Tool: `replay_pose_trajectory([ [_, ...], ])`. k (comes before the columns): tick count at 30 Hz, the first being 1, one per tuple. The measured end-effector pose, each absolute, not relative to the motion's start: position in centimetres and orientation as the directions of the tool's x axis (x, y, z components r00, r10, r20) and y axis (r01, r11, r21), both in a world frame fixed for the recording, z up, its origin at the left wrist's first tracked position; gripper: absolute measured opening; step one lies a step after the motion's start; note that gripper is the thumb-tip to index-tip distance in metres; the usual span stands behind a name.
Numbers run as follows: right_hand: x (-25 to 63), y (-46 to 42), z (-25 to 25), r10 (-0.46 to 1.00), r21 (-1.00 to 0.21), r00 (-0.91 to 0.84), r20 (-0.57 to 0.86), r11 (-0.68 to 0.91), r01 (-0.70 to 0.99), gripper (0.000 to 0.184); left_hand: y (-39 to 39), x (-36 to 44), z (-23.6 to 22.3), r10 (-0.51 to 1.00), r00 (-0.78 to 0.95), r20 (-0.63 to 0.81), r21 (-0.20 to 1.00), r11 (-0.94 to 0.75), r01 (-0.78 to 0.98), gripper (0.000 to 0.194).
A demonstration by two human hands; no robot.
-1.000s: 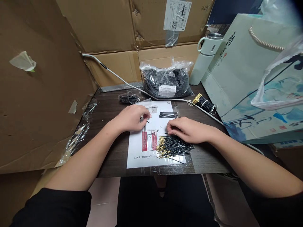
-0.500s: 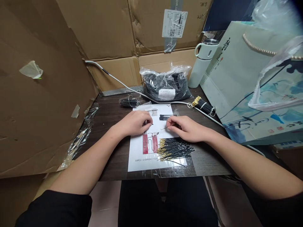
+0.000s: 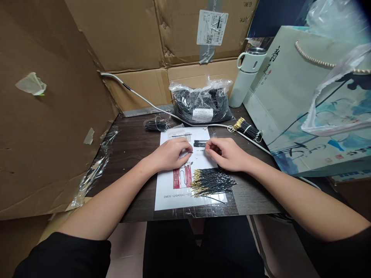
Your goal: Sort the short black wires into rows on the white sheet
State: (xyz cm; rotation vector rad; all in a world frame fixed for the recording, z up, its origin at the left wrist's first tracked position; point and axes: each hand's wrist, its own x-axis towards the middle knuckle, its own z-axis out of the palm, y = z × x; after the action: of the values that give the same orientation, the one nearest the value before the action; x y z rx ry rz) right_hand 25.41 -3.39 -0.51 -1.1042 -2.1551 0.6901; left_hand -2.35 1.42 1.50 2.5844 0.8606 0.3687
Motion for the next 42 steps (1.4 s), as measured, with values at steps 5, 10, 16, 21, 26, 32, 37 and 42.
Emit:
replay_pose_trajectory([
  [5, 25.4, -3.3, -0.9, 0.848, -0.683, -0.465, 0.254, 0.497, 0.535, 0.016, 1.4, -2.1, 1.0, 0.608, 0.779, 0.154, 0.469, -0.739, 0.484, 0.017],
  [10, 25.4, -3.3, -0.9, 0.853, -0.692, -0.462, 0.243, 0.486, 0.534, 0.017, 1.1, -1.6, 0.7, 0.663, 0.727, 0.181, 0.513, -0.694, 0.505, 0.014],
  [16, 25.3, -3.3, -0.6, 0.856, -0.692, -0.455, 0.247, 0.484, 0.535, 0.016, 1.0, -1.4, 0.6, 0.71, 0.679, 0.186, 0.609, -0.625, 0.487, 0.014],
  [21, 25.4, -3.3, -0.7, 0.858, -0.691, -0.451, 0.247, 0.482, 0.538, 0.015, 0.9, -1.4, 0.6, 0.714, 0.678, 0.175, 0.624, -0.613, 0.485, 0.016],
  [26, 25.4, -3.3, -0.8, 0.854, -0.689, -0.453, 0.256, 0.49, 0.534, 0.016, 1.0, -1.4, 0.6, 0.725, 0.667, 0.174, 0.636, -0.6, 0.486, 0.015],
  [32, 25.4, -3.2, -0.7, 0.859, -0.687, -0.449, 0.247, 0.482, 0.544, 0.017, 0.9, -1.3, 0.6, 0.725, 0.665, 0.179, 0.642, -0.598, 0.48, 0.015],
  [37, 25.3, -3.3, -0.6, 0.858, -0.687, -0.449, 0.248, 0.483, 0.543, 0.019, 0.7, -1.2, 0.5, 0.728, 0.654, 0.206, 0.651, -0.601, 0.464, 0.016],
  [42, 25.2, -3.4, -0.6, 0.857, -0.686, -0.445, 0.262, 0.489, 0.539, 0.022, 0.6, -1.0, -0.1, 0.708, 0.642, 0.293, 0.632, -0.648, 0.425, 0.014],
])
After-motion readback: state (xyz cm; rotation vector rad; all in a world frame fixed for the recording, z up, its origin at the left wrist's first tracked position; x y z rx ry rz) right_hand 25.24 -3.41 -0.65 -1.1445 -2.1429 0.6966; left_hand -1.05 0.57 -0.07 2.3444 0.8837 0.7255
